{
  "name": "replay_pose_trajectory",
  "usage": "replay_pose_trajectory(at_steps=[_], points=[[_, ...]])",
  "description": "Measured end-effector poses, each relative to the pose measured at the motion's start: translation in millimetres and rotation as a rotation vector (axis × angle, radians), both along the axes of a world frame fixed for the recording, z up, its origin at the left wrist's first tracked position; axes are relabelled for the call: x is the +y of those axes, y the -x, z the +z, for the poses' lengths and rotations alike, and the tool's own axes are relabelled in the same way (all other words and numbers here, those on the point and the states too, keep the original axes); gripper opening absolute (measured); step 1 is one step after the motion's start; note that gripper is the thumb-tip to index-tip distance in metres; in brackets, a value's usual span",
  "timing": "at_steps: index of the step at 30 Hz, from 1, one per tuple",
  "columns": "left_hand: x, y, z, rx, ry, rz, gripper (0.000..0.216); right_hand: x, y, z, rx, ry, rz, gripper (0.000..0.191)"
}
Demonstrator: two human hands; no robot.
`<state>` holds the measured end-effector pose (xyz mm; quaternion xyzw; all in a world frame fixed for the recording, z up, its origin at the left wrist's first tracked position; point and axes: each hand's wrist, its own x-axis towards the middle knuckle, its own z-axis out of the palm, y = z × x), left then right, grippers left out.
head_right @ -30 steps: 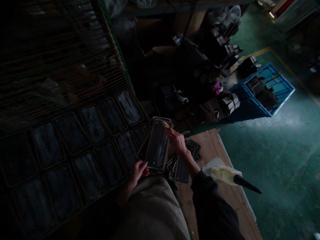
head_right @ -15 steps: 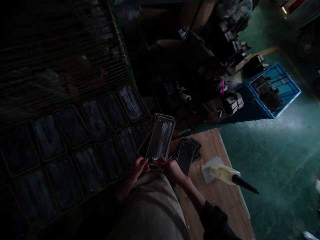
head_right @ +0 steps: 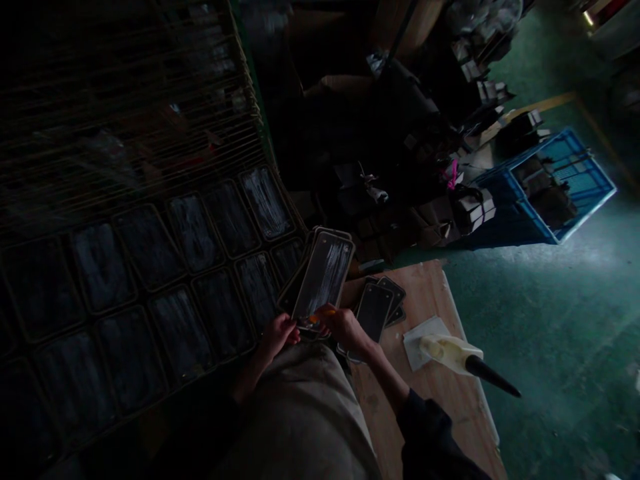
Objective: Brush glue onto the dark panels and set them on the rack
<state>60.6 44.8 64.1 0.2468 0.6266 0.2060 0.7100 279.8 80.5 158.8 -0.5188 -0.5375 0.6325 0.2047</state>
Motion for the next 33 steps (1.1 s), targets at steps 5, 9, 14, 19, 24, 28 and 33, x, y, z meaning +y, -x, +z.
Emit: replay_pose_trajectory(at_steps=[5, 9, 14, 19, 24, 28, 33], points=[[3, 1, 3.3, 0.008, -0.037, -0.044, 0.035, 27, 0, -25.0, 0.028, -0.022, -0.174, 0.039], [4, 2, 0.2, -0.02, -0.051, -0.048, 0.04, 75, -14, -28.6, -0.036, -0.201, -0.388, 0.04], [2, 1, -2.3, -0.002, -0.056, -0.007, 0.044, 106, -24, -18.3, -0.227, -0.428, -0.419, 0.036], [1, 0, -0.7, -0.035, -0.042, 0.009, 0.045, 108, -23, -17.9, -0.44, -0.593, -0.267, 0.031], [2, -1, -0.9, -0.036, -0.024, 0.02, 0.045, 82, -20, -16.5, -0.426, -0.583, 0.003, 0.03], [0, 0, -3.2, -0.05, -0.016, 0.038, 0.047, 63, -29, 1.2, -0.322, -0.421, 0.108, 0.03], [-2, 1, -6.6, -0.061, -0.022, 0.05, 0.049, 91, -42, 9.2, -0.333, -0.475, -0.15, 0.033]])
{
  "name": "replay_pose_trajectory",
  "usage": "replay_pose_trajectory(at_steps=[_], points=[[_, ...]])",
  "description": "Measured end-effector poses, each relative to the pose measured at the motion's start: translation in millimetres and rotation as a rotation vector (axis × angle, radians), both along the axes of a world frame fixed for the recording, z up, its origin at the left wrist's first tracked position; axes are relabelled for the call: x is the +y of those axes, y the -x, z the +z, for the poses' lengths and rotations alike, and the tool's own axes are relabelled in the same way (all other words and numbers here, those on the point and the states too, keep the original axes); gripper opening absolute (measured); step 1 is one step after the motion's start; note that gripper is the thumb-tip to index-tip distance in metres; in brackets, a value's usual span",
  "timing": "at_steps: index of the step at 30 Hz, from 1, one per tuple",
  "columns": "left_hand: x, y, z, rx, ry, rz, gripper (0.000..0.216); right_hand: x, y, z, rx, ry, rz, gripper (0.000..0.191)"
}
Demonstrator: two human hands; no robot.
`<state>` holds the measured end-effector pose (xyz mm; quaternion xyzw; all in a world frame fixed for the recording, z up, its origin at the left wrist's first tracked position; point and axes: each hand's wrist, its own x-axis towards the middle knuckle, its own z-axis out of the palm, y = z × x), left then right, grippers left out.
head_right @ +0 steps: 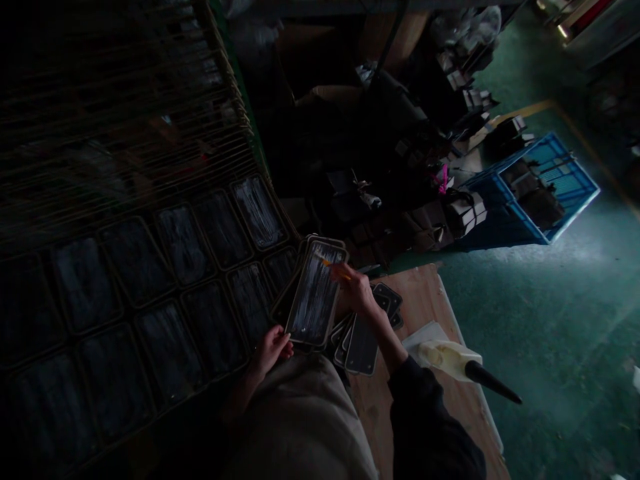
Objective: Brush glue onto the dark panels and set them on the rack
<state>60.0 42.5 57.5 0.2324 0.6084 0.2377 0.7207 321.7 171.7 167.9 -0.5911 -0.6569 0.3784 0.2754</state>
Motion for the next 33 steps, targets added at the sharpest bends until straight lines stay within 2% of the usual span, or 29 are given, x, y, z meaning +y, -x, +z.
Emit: replay_pose_trajectory(at_steps=[2, 5, 9, 12, 14, 16, 18, 22, 24, 28, 31, 33], points=[[0, 0, 0.2, 0.004, 0.001, 0.0, 0.049, 13, 0, -4.2, -0.075, -0.069, -0.051, 0.032], [0, 0, 2.5, -0.001, 0.011, -0.007, 0.047, 9, 6, -11.3, -0.169, -0.08, 0.057, 0.03], [1, 0, 5.4, -0.006, 0.028, 0.003, 0.046, -47, 23, -13.5, -0.209, -0.013, 0.214, 0.029], [1, 1, 6.2, 0.008, 0.039, -0.01, 0.045, -95, 36, -9.1, -0.198, 0.089, 0.294, 0.028], [1, 2, 6.9, 0.007, 0.048, -0.018, 0.045, -117, 42, -4.3, -0.165, 0.178, 0.316, 0.027], [1, 3, 8.4, -0.006, 0.062, -0.016, 0.044, -127, 45, 0.4, -0.095, 0.279, 0.284, 0.027], [1, 3, 10.8, -0.013, 0.068, -0.01, 0.044, -126, 46, 2.7, -0.01, 0.337, 0.191, 0.028], [3, 3, 16.0, 0.008, 0.063, -0.025, 0.042, -117, 53, -3.0, 0.058, 0.273, -0.016, 0.031], [4, 3, 18.1, 0.018, 0.073, -0.038, 0.04, -120, 60, -8.0, 0.047, 0.262, -0.01, 0.03], [3, 4, 19.9, -0.011, 0.051, -0.034, 0.039, -145, 68, -13.1, 0.112, 0.353, 0.113, 0.029], [2, 5, 18.7, -0.008, 0.035, -0.032, 0.039, -156, 59, -15.7, 0.23, 0.405, 0.081, 0.03], [1, 5, 16.9, 0.012, 0.032, -0.036, 0.039, -151, 45, -18.7, 0.25, 0.391, 0.023, 0.03]])
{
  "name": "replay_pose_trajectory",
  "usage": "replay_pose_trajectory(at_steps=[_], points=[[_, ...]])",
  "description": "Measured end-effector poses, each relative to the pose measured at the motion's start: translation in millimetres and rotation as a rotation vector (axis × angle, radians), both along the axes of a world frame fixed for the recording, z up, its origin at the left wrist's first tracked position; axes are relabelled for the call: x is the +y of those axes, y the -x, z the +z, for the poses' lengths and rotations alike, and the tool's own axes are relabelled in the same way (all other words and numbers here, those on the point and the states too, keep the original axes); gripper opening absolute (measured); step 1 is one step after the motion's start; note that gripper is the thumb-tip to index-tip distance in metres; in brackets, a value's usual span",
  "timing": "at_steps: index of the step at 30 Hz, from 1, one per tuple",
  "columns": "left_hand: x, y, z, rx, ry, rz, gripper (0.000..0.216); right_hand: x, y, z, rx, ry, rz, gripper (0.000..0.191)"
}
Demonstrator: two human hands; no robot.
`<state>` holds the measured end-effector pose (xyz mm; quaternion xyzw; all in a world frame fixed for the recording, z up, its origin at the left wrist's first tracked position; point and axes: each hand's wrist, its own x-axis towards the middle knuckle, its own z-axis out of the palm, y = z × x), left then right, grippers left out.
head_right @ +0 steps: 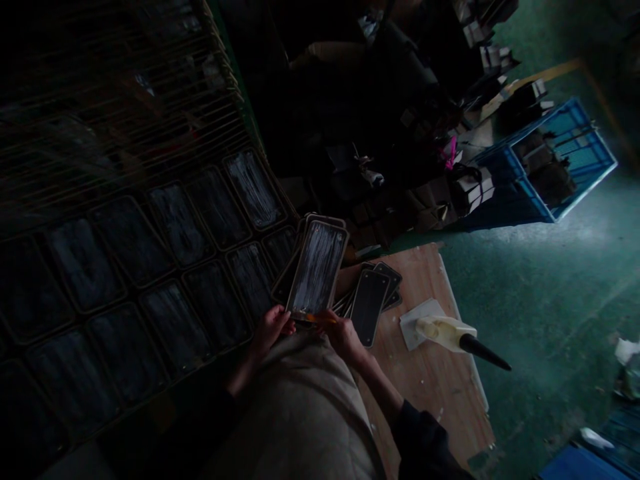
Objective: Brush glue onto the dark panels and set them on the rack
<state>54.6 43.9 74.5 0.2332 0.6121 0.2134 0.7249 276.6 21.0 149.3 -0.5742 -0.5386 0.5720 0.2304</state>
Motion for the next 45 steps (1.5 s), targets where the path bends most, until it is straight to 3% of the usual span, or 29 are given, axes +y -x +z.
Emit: replay_pose_trajectory(at_steps=[5, 8, 11, 15, 19, 25, 31, 34, 38, 41, 45], points=[[-1, 1, -5.5, 0.044, -0.033, -0.044, 0.035, 35, -38, -4.3, -0.217, -0.168, -0.191, 0.031], [-2, 1, -6.7, 0.045, -0.023, -0.035, 0.034, 42, -44, -2.5, -0.323, -0.267, -0.203, 0.028], [-3, 1, -5.0, 0.014, 0.01, -0.01, 0.036, 25, -35, -1.1, -0.352, -0.274, -0.092, 0.026], [-5, 2, -1.7, -0.041, 0.029, 0.017, 0.036, -12, -14, 1.5, -0.35, -0.152, 0.048, 0.026], [-7, 2, -3.1, -0.048, 0.03, 0.04, 0.036, -32, -4, 12.2, -0.265, -0.045, 0.051, 0.028], [-4, 2, -8.2, -0.077, 0.017, 0.03, 0.045, -24, 5, 32.2, -0.062, 0.043, -0.21, 0.029], [-3, 4, -5.4, -0.071, 0.006, 0.017, 0.047, -6, 25, 13.8, 0.029, 0.063, -0.363, 0.029], [-3, 4, -6.1, -0.037, 0.01, 0.014, 0.047, -6, 10, 12.2, -0.147, -0.084, -0.48, 0.028], [-2, 5, -9.1, -0.042, -0.002, 0.014, 0.049, -8, -21, 24.0, -0.487, -0.358, -0.632, 0.029], [-2, 5, -10.0, -0.046, -0.005, 0.003, 0.049, -8, -22, 23.0, -0.433, -0.346, -0.454, 0.034], [-2, 7, -5.7, -0.044, 0.003, -0.009, 0.044, -6, 8, 1.0, -0.511, -0.349, -0.134, 0.028]])
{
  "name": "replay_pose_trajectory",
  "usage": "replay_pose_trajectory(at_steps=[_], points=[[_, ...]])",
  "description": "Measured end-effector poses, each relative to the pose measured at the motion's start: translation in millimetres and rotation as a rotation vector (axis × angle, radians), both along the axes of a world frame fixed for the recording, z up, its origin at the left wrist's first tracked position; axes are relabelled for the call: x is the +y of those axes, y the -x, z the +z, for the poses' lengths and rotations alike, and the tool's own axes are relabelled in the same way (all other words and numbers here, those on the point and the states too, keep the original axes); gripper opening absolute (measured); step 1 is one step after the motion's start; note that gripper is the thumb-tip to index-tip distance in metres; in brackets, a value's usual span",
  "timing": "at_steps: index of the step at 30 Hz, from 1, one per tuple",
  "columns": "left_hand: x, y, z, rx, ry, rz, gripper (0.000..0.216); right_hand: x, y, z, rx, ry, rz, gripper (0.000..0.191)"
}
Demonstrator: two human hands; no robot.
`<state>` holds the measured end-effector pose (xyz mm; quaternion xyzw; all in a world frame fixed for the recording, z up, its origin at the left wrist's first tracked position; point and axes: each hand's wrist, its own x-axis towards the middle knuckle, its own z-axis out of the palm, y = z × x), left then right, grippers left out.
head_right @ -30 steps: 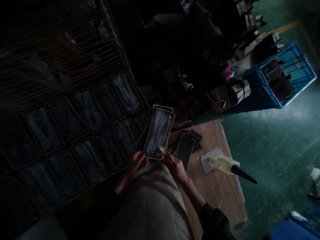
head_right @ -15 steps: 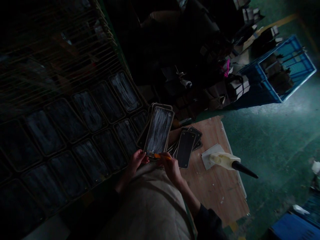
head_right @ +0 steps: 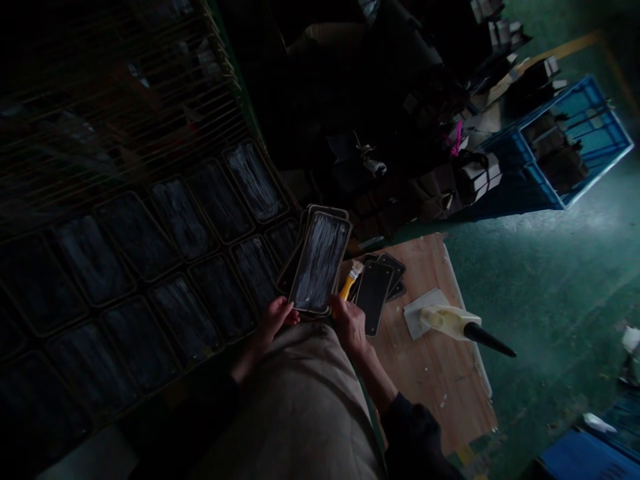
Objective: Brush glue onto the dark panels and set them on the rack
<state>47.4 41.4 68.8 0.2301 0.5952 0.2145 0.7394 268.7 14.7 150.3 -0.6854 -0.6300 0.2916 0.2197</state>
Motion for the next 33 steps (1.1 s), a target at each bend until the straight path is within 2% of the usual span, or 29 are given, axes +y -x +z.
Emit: replay_pose_trajectory(at_steps=[3, 6, 11, 15, 26, 30, 33], points=[[1, 0, 6.3, -0.044, 0.01, -0.006, 0.042, -2, 26, -18.1, -0.105, -0.028, 0.04, 0.02], [3, -1, 12.0, -0.069, 0.039, 0.003, 0.044, -6, 41, -29.9, -0.129, -0.015, 0.01, 0.021], [7, -3, 17.2, -0.052, 0.067, -0.015, 0.048, -7, 51, -41.6, -0.17, 0.005, 0.039, 0.027], [6, 0, 20.6, -0.097, 0.028, -0.017, 0.048, -4, 54, -49.6, -0.223, 0.0, 0.049, 0.022], [7, 2, 25.9, -0.111, 0.034, 0.026, 0.048, -3, 57, -57.7, -0.181, -0.021, 0.035, 0.019], [6, 0, 20.8, -0.107, 0.051, 0.019, 0.049, -5, 56, -57.8, -0.155, -0.02, -0.015, 0.02], [5, -2, 17.1, -0.079, 0.055, -0.002, 0.047, -9, 54, -53.7, -0.114, -0.034, -0.118, 0.019]])
